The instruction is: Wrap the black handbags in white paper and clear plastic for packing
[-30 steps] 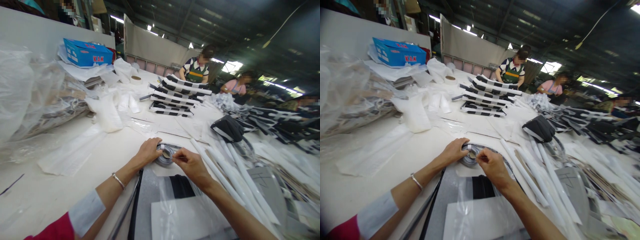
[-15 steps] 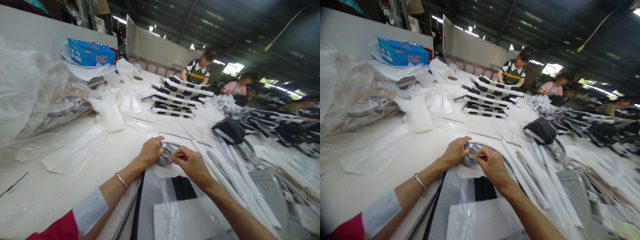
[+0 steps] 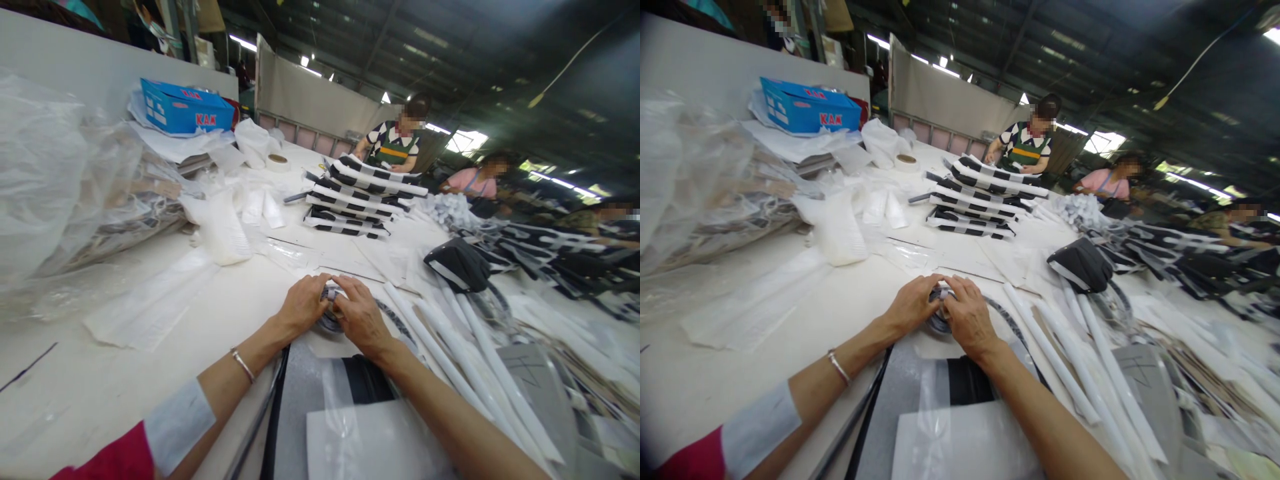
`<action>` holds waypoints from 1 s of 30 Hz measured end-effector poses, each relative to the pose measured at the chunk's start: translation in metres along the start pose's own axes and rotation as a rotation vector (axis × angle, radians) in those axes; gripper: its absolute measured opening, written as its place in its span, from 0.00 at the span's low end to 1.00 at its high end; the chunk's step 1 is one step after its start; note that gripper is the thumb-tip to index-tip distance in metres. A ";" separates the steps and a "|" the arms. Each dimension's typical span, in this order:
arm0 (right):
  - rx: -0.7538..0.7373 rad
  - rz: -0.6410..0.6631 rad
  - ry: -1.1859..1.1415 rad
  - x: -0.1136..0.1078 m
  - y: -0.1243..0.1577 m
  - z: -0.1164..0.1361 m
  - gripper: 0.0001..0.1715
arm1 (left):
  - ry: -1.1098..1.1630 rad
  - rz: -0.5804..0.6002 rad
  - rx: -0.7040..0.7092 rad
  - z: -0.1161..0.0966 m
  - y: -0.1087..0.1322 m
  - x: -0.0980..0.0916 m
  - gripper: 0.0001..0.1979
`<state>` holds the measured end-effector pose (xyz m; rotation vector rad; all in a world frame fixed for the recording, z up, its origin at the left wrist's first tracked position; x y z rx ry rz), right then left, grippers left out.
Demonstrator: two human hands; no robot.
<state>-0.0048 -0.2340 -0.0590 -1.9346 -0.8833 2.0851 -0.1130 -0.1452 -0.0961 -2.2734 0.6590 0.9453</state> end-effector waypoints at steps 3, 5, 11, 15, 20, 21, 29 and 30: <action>-0.029 0.050 -0.025 0.017 -0.004 -0.009 0.09 | 0.045 0.001 -0.020 0.002 0.000 0.001 0.23; -0.052 0.071 -0.061 0.024 -0.005 -0.012 0.10 | 0.091 0.004 -0.020 0.002 -0.001 -0.001 0.24; -0.128 0.009 -0.029 0.015 -0.001 -0.012 0.11 | 0.587 0.034 -0.295 0.021 -0.014 -0.018 0.15; -0.174 -0.018 0.000 0.001 -0.002 -0.007 0.12 | 0.812 0.191 -0.556 0.035 -0.012 -0.009 0.22; -0.196 -0.065 -0.001 -0.014 -0.007 -0.003 0.11 | 1.179 0.445 -0.638 0.024 -0.001 0.013 0.28; -0.201 -0.062 0.001 -0.016 -0.008 -0.002 0.10 | 1.251 0.435 -0.633 0.021 -0.001 0.014 0.27; -0.213 -0.050 -0.044 -0.018 -0.003 0.011 0.13 | 1.236 0.289 -0.553 0.026 -0.006 0.013 0.20; -0.211 -0.049 -0.063 -0.019 -0.003 0.012 0.14 | 1.210 0.266 -0.548 0.027 -0.007 0.013 0.19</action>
Point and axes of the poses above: each hand's wrist, its own y-axis away from the middle knuckle, its own x-axis out of the palm, z = x × y, the point moved 4 cm from there along -y, towards the middle knuckle, and after that the axes turned 2 degrees about -z, right-handed, at the moved point
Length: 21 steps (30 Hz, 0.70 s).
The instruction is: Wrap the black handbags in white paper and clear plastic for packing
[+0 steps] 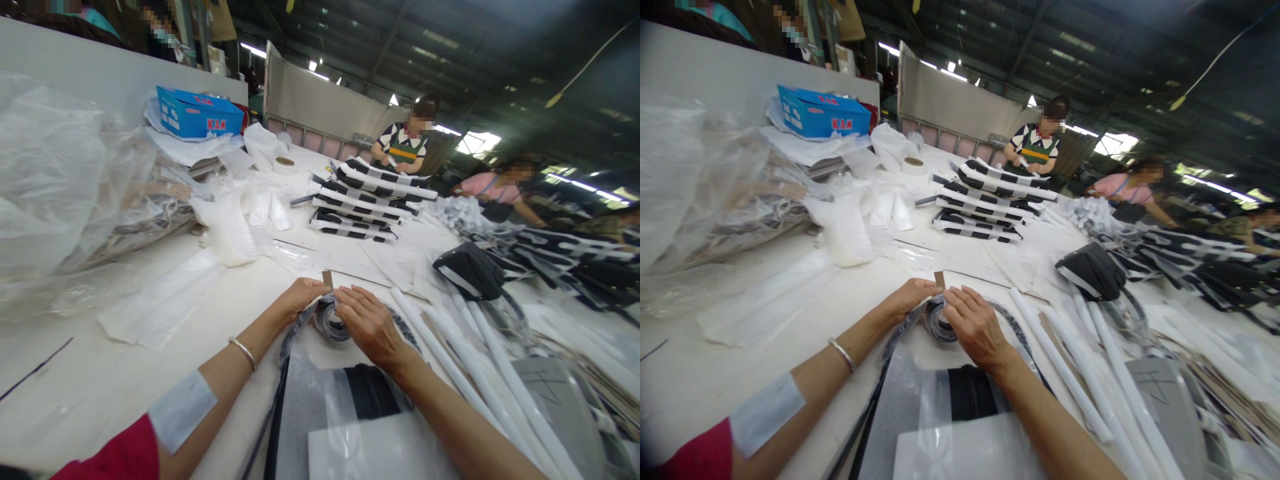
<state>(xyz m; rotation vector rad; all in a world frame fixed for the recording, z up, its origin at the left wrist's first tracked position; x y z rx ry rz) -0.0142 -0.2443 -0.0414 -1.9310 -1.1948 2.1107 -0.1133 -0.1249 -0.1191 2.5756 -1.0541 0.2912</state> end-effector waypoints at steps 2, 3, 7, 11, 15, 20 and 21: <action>0.013 0.003 -0.032 -0.002 -0.001 0.000 0.15 | -0.048 -0.035 0.024 -0.001 -0.001 -0.001 0.18; 0.022 0.008 -0.043 -0.002 -0.003 0.000 0.15 | -0.073 -0.044 0.029 -0.001 0.000 -0.001 0.17; 0.031 0.110 -0.093 -0.002 -0.010 -0.003 0.13 | -0.176 -0.031 0.013 -0.004 0.002 -0.002 0.17; 0.062 0.203 -0.127 0.004 -0.011 -0.011 0.12 | -0.258 -0.007 0.015 -0.005 0.004 -0.003 0.17; 0.228 0.236 -0.290 0.012 -0.010 -0.025 0.08 | -0.380 0.028 0.032 -0.006 0.007 -0.002 0.19; 0.736 0.199 -0.621 0.030 -0.004 -0.043 0.03 | -0.484 0.051 0.105 -0.005 0.009 0.002 0.21; 0.824 0.187 -0.669 0.035 -0.002 -0.046 0.06 | -0.480 0.051 0.115 -0.004 0.008 0.002 0.21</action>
Point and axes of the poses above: each hand's wrist, its own y-axis away from the middle knuckle, its own x-axis out of the palm, z = x × y, the point moved 4 cm from there along -y, towards the middle knuckle, and after that the axes turned 2 degrees about -z, right-handed, at the moved point
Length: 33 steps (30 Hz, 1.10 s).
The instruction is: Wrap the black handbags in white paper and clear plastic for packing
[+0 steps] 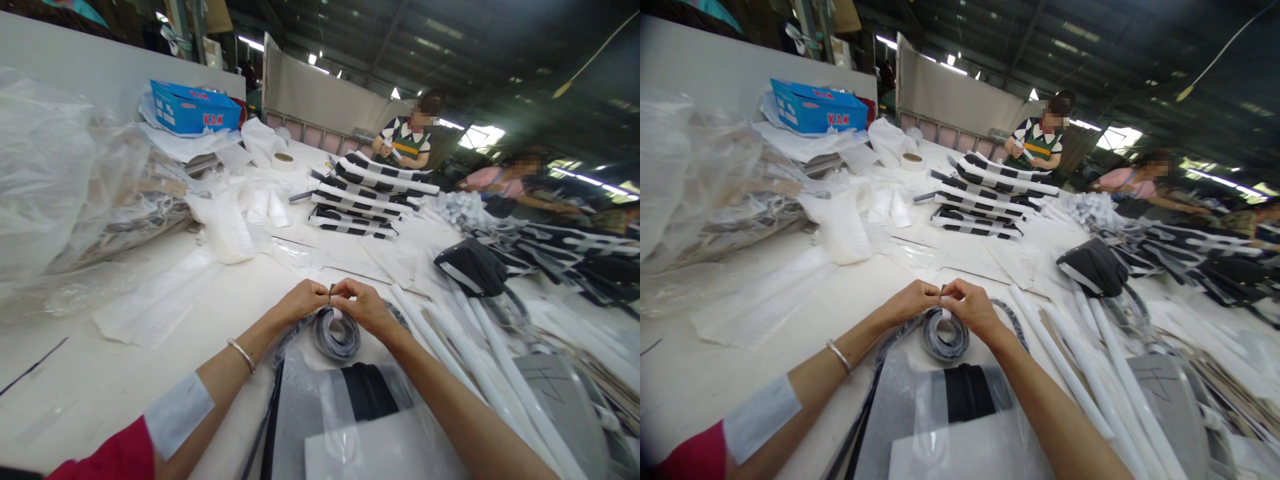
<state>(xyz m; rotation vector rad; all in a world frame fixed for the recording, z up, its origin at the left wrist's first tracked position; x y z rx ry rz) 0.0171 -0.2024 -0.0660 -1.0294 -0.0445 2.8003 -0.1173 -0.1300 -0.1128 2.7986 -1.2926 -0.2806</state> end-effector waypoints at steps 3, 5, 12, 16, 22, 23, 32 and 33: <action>0.143 -0.048 -0.150 0.004 -0.006 -0.013 0.19 | 0.021 -0.025 0.018 0.004 -0.003 0.002 0.18; 0.252 -0.017 -0.248 0.005 -0.008 -0.020 0.25 | 0.037 -0.059 0.029 0.006 -0.005 0.002 0.16; 0.408 0.222 -0.317 0.000 -0.007 -0.018 0.19 | 0.109 -0.100 -0.002 0.000 -0.002 0.008 0.11; 0.336 0.163 -0.248 0.001 -0.009 -0.023 0.20 | 0.183 -0.022 -0.062 -0.006 0.002 0.011 0.13; 0.255 0.012 0.003 -0.002 -0.009 -0.036 0.14 | 0.025 0.050 0.086 -0.018 0.011 0.011 0.25; 0.260 0.006 -0.009 -0.001 -0.008 -0.038 0.14 | -0.045 0.058 0.125 -0.018 0.012 0.012 0.26; 0.284 0.015 -0.012 0.010 -0.009 -0.052 0.07 | -0.906 -0.076 0.604 -0.029 0.018 0.028 0.16; 0.291 0.014 -0.020 0.011 -0.010 -0.053 0.05 | -0.964 -0.065 0.596 -0.030 0.018 0.029 0.14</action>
Point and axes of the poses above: each hand's wrist, its own y-axis away from the middle knuckle, its own x-axis out of the palm, z = x × y, the point moved 4 cm from there along -y, towards the middle knuckle, and after that the axes turned 2 degrees about -z, right-handed, at the moved point
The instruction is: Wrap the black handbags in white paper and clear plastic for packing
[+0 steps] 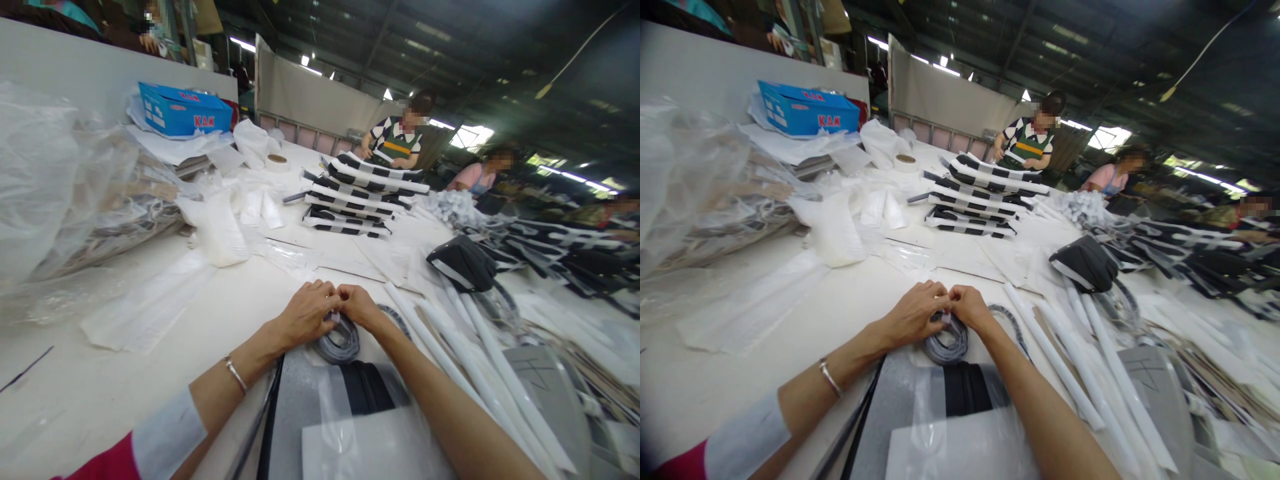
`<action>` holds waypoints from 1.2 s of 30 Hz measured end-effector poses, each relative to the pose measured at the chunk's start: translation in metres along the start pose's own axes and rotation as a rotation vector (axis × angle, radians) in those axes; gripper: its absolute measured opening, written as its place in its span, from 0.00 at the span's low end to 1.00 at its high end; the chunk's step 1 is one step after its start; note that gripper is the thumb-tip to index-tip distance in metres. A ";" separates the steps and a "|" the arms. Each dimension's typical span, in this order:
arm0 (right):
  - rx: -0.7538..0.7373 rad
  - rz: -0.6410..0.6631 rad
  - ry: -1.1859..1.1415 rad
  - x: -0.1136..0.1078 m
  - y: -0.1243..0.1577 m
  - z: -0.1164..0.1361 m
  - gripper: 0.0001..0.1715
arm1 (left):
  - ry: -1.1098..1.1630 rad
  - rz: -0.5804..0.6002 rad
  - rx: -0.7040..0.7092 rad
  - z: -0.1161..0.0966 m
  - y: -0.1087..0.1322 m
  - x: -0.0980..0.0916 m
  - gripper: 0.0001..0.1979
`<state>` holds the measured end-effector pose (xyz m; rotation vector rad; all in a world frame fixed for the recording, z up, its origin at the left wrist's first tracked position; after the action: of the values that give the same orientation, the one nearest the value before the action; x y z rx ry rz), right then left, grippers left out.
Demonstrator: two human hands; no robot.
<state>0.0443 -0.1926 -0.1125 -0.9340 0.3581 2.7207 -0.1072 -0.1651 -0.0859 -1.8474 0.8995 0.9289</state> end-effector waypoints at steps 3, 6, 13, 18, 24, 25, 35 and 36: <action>0.018 -0.002 -0.032 0.002 -0.001 -0.001 0.02 | -0.095 0.027 -0.020 -0.003 0.000 -0.001 0.11; 0.042 -0.006 -0.071 0.004 0.000 -0.003 0.05 | -0.131 0.030 -0.037 -0.004 0.001 -0.003 0.13; 0.096 -0.019 -0.114 0.004 0.003 -0.004 0.07 | -0.134 0.088 -0.059 -0.003 0.001 -0.002 0.14; 0.081 -0.023 -0.103 0.001 0.008 0.002 0.05 | -0.119 0.105 -0.081 0.001 0.000 0.005 0.13; 0.060 -0.051 -0.094 0.000 0.017 0.005 0.08 | -0.136 0.104 -0.167 0.004 0.003 0.011 0.11; 0.057 -0.059 -0.102 0.000 0.019 0.005 0.09 | -0.138 0.096 -0.179 0.003 0.003 0.011 0.11; -0.080 -0.089 0.078 -0.005 0.036 0.022 0.11 | -0.096 0.095 -0.327 0.001 0.006 0.011 0.12; -0.132 -0.098 0.127 -0.005 0.037 0.024 0.10 | -0.088 0.094 -0.340 0.001 0.006 0.011 0.12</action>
<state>0.0234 -0.2206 -0.0848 -1.1315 0.1524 2.6293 -0.1079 -0.1686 -0.0984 -2.0417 0.8182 1.2751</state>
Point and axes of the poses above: each hand's wrist, its own y-axis away from the middle knuckle, its own x-axis out of the palm, z = x × y, the point moved 4 cm from there along -y, towards the middle knuckle, and after that the axes turned 2 degrees about -z, right-handed, at the moved point
